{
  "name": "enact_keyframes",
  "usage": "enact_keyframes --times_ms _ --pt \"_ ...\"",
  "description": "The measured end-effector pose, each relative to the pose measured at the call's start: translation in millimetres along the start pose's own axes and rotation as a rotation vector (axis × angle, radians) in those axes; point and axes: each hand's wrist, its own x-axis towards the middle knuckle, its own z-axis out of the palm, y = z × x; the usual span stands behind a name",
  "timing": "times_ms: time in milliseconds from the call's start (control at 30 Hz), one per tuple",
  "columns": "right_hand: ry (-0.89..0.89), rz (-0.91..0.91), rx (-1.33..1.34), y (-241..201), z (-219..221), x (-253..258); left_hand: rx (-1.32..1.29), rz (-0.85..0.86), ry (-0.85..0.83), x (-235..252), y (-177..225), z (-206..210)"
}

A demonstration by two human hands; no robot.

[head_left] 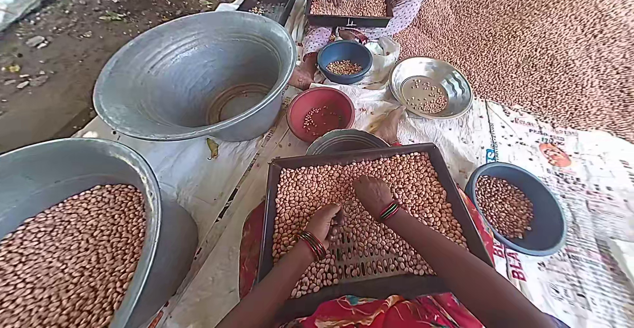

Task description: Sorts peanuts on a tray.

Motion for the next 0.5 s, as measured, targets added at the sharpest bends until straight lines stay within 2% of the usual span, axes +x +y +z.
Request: enact_keyframes --times_ms 100,133,200,267,367,500 --pt "-0.022 0.012 0.093 0.9 -4.7 -6.4 -0.011 0.001 -0.027 -1.0 -3.0 -2.7" --pt "0.079 -0.004 0.133 5.3 -3.7 -14.2 -0.015 0.006 -0.034 -1.2 -3.2 -3.9" --pt "0.395 -0.015 0.168 21.3 -1.8 -29.7 -0.026 0.012 -0.029 -1.7 -2.6 -4.9" --pt "0.469 0.089 0.140 42.0 -11.5 -42.0 -0.035 -0.001 -0.015 -2.2 -1.3 -3.2" --pt "0.132 0.310 0.070 58.6 -27.7 -47.4 0.000 -0.019 -0.039 -0.1 0.7 1.2" --pt "0.107 0.331 0.045 66.5 -16.2 -40.4 0.013 -0.026 -0.074 0.5 -3.0 2.9"
